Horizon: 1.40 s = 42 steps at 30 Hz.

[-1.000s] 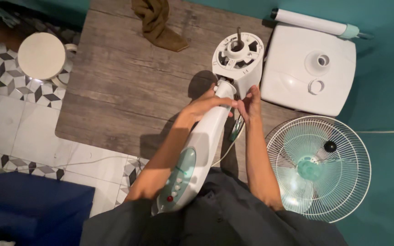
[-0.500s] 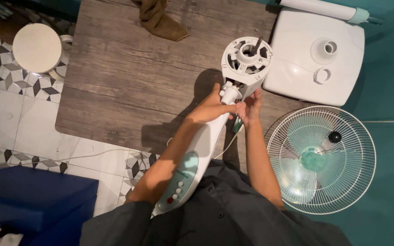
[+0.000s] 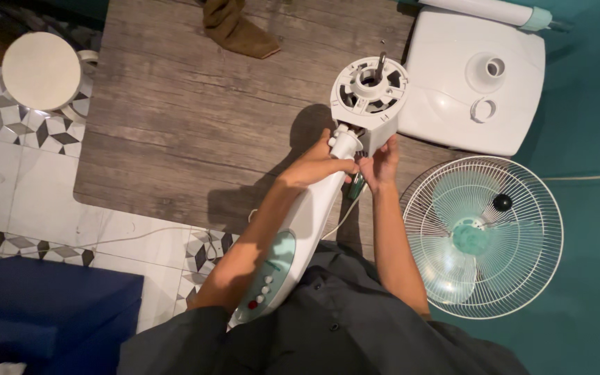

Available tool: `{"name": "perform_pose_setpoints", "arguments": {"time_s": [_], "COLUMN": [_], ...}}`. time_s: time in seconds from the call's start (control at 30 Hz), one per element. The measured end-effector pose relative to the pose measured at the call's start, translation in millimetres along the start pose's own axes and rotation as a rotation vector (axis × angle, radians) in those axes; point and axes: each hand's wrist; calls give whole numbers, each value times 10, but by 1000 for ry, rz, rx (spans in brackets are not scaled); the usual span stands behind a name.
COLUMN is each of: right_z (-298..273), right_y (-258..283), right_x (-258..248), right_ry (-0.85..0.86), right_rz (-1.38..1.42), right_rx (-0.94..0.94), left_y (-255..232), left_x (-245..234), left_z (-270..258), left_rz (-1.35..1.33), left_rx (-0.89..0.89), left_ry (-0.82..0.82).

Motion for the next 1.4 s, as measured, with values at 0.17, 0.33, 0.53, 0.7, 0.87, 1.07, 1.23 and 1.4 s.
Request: {"name": "perform_pose_setpoints", "arguments": {"time_s": [0.17,0.33,0.53,0.7,0.87,1.07,1.23,1.4], "right_z": [-65,-141,-187,-182,-224,-261,-287,-467], "right_y": [13,7,24,48,111,117,204,378], "right_x": [90,164,112,-7,-19,-53,-23,316], "right_ry": [-19,-5,46,59,6,-10,-13,63], "right_rz": [-13,41,65,37,-57,-80,-81,-122], "right_rx": [-31,-22,33,40,0,-26,1,-104], "left_y": [-42,-166,-45,-48,-217,-240,-188,-118], "left_x": [110,128,88,103,76,102,79,75], "left_z": [-65,-208,-245,-289,-357,-382,-357,-328], "left_rz": [149,351,455,412,326,370,401,452], "left_rx": [22,21,92,128,19,-48,17,43], "left_ry": [-81,-152,-138,-135,-124,-143,-139,-159]}}
Point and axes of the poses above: each hand's wrist, its own z-axis towards the middle knuckle, its own x-axis out of the palm, y = z × x, and after that the axes turned 14 degrees about -y, right-handed
